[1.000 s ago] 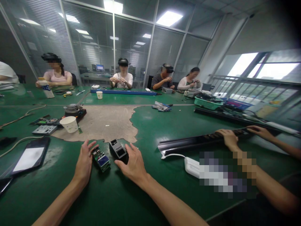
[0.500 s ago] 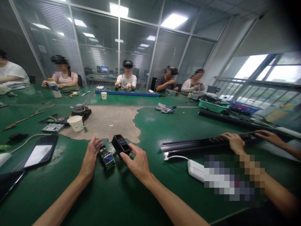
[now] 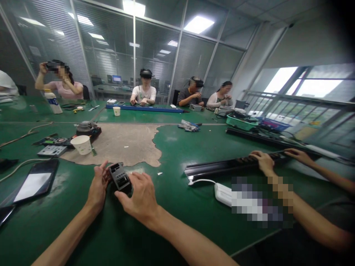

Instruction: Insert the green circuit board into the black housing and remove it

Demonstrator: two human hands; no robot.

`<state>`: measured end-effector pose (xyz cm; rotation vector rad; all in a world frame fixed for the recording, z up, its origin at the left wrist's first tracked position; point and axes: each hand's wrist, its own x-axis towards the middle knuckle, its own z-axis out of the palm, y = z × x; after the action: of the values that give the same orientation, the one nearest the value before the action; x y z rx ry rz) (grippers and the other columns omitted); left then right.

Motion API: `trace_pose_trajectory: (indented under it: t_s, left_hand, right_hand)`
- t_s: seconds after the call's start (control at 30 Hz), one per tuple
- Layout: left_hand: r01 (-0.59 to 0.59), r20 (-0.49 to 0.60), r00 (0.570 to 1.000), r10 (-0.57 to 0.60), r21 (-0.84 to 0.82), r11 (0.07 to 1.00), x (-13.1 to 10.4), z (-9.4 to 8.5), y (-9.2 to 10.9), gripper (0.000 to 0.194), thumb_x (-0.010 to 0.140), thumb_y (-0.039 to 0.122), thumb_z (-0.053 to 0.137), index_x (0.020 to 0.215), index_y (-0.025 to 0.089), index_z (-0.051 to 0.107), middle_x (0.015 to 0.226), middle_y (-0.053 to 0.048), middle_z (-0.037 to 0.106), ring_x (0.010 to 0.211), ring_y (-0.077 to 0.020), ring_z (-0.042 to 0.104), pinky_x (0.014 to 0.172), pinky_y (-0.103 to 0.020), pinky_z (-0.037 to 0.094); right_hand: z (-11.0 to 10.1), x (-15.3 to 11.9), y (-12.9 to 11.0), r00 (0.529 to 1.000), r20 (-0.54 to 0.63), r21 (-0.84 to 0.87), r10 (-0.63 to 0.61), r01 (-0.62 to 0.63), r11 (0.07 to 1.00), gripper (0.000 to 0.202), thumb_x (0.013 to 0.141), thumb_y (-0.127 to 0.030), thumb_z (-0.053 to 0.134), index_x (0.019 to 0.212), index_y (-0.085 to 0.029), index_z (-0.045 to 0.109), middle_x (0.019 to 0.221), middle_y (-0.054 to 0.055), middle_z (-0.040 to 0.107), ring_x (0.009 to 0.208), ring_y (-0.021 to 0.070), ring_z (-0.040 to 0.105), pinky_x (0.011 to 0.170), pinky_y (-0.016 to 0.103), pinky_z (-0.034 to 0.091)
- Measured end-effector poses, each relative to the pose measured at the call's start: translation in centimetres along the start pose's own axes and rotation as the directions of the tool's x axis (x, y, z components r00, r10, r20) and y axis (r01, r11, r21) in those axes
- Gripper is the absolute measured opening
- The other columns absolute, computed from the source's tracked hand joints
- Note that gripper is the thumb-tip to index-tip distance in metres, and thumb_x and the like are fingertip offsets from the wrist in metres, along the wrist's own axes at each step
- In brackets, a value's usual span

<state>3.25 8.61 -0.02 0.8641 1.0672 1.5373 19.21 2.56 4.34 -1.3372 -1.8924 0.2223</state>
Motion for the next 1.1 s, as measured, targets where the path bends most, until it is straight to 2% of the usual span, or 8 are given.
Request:
trace_pose_trajectory:
  t_s: [0.2,0.47,0.57,0.7,0.83,0.97,1.1]
  left_hand:
    - [-0.009,0.064,0.998,0.009,-0.007,1.000,0.1,0.1,0.1,0.074,0.091,0.075,0.037,0.142,0.023,0.046,0.132,-0.010,0.062,0.123,-0.0278,0.057,0.109,-0.047,0.036]
    - [-0.099,0.044,0.994,0.097,0.061,0.993,0.1,-0.3,-0.1,0.072,0.093,0.072,0.035,0.141,0.020,0.049,0.131,-0.011,0.064,0.130,-0.0272,0.052,0.114,-0.046,0.031]
    - [-0.102,0.050,0.994,0.098,0.096,0.990,0.3,-0.5,-0.4,0.072,0.094,0.072,0.035,0.139,0.019,0.051,0.130,-0.012,0.064,0.130,-0.0280,0.052,0.114,-0.047,0.030]
    - [-0.050,0.076,0.996,0.041,0.114,0.992,0.2,-0.5,-0.5,0.073,0.094,0.072,0.033,0.138,0.017,0.053,0.128,-0.013,0.066,0.128,-0.0298,0.054,0.113,-0.050,0.031]
    - [-0.047,0.080,0.996,0.036,0.145,0.988,-0.3,-0.3,-0.2,0.070,0.094,0.071,0.034,0.139,0.020,0.051,0.131,-0.012,0.064,0.128,-0.0302,0.054,0.111,-0.050,0.034]
    - [-0.089,0.072,0.994,0.079,0.151,0.985,-0.5,0.1,0.0,0.070,0.095,0.070,0.035,0.143,0.021,0.046,0.136,-0.012,0.061,0.127,-0.0297,0.054,0.112,-0.050,0.034]
    - [-0.102,0.062,0.994,0.095,0.133,0.986,-0.4,0.2,-0.1,0.070,0.094,0.069,0.037,0.145,0.022,0.043,0.138,-0.012,0.059,0.125,-0.0291,0.056,0.112,-0.050,0.033]
  right_hand:
    - [0.2,0.1,0.1,0.999,0.049,-0.002,0.018,-0.018,1.000,0.042,0.078,-0.042,0.073,0.112,-0.020,0.059,0.103,0.008,0.070,0.102,0.0252,0.064,0.108,0.045,0.034]
    - [0.3,-0.7,0.2,0.992,0.122,-0.028,0.008,-0.005,1.000,0.040,0.078,-0.039,0.073,0.111,-0.021,0.060,0.103,0.008,0.070,0.102,0.0265,0.063,0.107,0.047,0.034]
    - [0.6,-1.1,0.5,0.991,0.134,-0.051,0.024,-0.017,0.999,0.046,0.076,-0.040,0.075,0.113,-0.020,0.059,0.105,0.010,0.069,0.105,0.0289,0.062,0.104,0.048,0.036]
    - [0.8,-1.4,1.0,0.992,0.130,-0.043,0.007,-0.001,0.999,0.056,0.075,-0.045,0.076,0.120,-0.018,0.057,0.113,0.013,0.067,0.117,0.0324,0.057,0.105,0.049,0.037]
    - [1.1,-1.5,1.5,0.992,0.118,-0.008,0.035,-0.035,0.999,0.068,0.075,-0.053,0.074,0.127,-0.015,0.054,0.119,0.016,0.065,0.115,0.0325,0.058,0.103,0.048,0.041]
    - [1.8,-1.6,2.2,0.994,0.109,0.012,0.027,-0.028,1.000,0.053,0.080,-0.052,0.070,0.116,-0.016,0.061,0.116,0.015,0.068,0.116,0.0312,0.059,0.104,0.046,0.040]
    - [2.1,-1.6,2.4,0.996,0.077,0.037,0.041,-0.044,0.998,0.052,0.078,-0.052,0.072,0.114,-0.015,0.064,0.118,0.015,0.067,0.115,0.0301,0.060,0.104,0.045,0.041]
